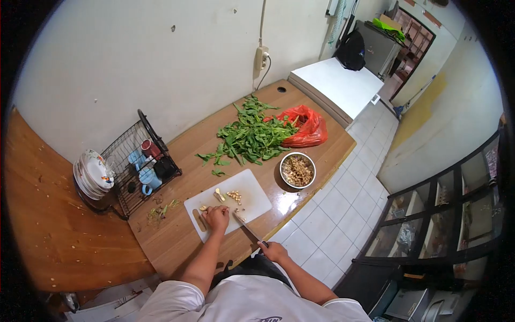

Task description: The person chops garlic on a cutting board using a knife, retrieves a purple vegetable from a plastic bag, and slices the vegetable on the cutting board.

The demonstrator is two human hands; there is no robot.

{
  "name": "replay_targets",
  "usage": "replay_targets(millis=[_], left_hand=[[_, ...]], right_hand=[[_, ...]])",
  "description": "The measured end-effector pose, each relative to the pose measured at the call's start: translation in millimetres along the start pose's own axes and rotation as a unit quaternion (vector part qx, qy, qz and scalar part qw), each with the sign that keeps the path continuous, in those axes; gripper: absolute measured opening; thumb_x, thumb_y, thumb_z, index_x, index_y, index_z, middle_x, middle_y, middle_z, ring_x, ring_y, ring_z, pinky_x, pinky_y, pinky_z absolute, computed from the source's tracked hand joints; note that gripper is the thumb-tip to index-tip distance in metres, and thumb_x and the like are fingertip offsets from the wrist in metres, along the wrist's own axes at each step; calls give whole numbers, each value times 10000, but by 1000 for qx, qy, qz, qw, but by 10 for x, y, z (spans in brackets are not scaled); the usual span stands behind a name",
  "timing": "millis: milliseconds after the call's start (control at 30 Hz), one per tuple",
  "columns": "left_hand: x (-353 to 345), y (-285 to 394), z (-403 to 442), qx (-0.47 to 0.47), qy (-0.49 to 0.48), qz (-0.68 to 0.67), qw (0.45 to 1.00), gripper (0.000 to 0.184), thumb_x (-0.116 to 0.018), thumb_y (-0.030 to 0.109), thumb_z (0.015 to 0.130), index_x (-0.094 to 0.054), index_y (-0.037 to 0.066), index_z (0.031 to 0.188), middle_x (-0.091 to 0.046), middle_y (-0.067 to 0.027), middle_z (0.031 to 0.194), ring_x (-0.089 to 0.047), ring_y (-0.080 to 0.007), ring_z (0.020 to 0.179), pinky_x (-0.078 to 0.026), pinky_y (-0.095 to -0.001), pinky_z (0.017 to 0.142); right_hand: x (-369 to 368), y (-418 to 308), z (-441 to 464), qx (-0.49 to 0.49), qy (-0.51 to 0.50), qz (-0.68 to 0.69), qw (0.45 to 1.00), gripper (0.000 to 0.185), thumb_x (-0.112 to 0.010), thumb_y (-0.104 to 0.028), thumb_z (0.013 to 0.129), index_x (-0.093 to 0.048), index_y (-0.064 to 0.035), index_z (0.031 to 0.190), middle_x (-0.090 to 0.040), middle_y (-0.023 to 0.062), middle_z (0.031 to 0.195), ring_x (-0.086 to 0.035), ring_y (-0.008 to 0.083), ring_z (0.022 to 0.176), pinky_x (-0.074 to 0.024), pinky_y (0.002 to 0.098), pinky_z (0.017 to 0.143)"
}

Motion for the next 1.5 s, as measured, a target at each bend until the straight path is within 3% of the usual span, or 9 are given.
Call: replay_targets(millis=[400,567,733,933,1033,1100,1333,1433,1500], left_hand=[[189,-48,159,26,1,-245,969,108,-776,303,811,-806,243,896,-750,45,891,-618,-205,985,-394,-414,938],[329,-297,-45,22,7,-180,983,88,-778,295,808,-797,229,864,-741,45,869,-623,-203,984,-393,-422,918],[398,-225,-81,26,-6,-142,989,79,-777,291,808,-794,233,861,-734,52,864,-627,-203,983,-382,-429,915],[142,31,324,-35,-57,-138,988,257,-764,238,810,-770,176,1060,-721,-40,993,-646,-260,995,-484,-422,898],[-70,183,495,30,-96,-169,981,359,-722,168,823,-719,151,1182,-695,-109,1046,-658,-312,1004,-543,-431,849],[-162,255,587,21,-93,-49,994,422,-675,107,833,-680,155,1252,-684,-136,1050,-667,-350,989,-557,-465,818],[-142,480,574,25,-160,-6,987,377,-673,131,850,-702,98,1225,-717,-184,1016,-699,-347,960,-551,-441,835],[-266,352,487,5,-91,-148,985,150,-728,126,808,-790,117,945,-747,-129,957,-722,-274,896,-571,-398,803],[-170,363,476,38,-96,-150,983,154,-740,130,802,-791,120,948,-750,-120,957,-724,-262,890,-572,-390,788]], right_hand=[[216,-98,-88,15,-15,-73,997,678,-398,-727,936,-757,-156,1003,-734,159,936,-696,346,971,-543,460,866],[504,-154,214,72,-49,-126,988,691,-418,-777,895,-717,-224,1183,-727,165,1079,-677,365,1054,-539,467,887],[871,-161,752,80,-55,-118,988,805,-404,-795,887,-731,-108,1147,-716,209,1097,-653,397,1098,-511,453,944],[1052,-161,813,95,-35,-91,991,831,-408,-794,890,-725,-69,1145,-710,241,1081,-659,399,1085,-506,449,947],[1022,-73,685,85,-49,9,995,782,-437,-746,912,-713,-64,1176,-701,256,1108,-655,415,1099,-502,461,960],[812,129,621,91,-23,53,994,775,-446,-739,917,-701,-67,1207,-690,270,1136,-648,422,1115,-495,459,974],[484,398,296,98,-2,129,987,788,-436,-752,921,-719,-48,1136,-715,248,979,-682,401,993,-510,456,901],[395,514,369,92,-40,169,981,768,-434,-733,935,-727,-45,1107,-717,238,937,-688,388,956,-513,454,891],[466,489,379,99,-28,163,981,770,-432,-735,935,-725,-46,1115,-716,236,923,-690,383,960,-515,454,890]])
Point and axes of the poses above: each hand's wrist, its own z-axis towards the middle knuckle, its own x-axis out of the back of the hand, y = z × x, the point moved 3 cm from there along z, towards the middle knuckle
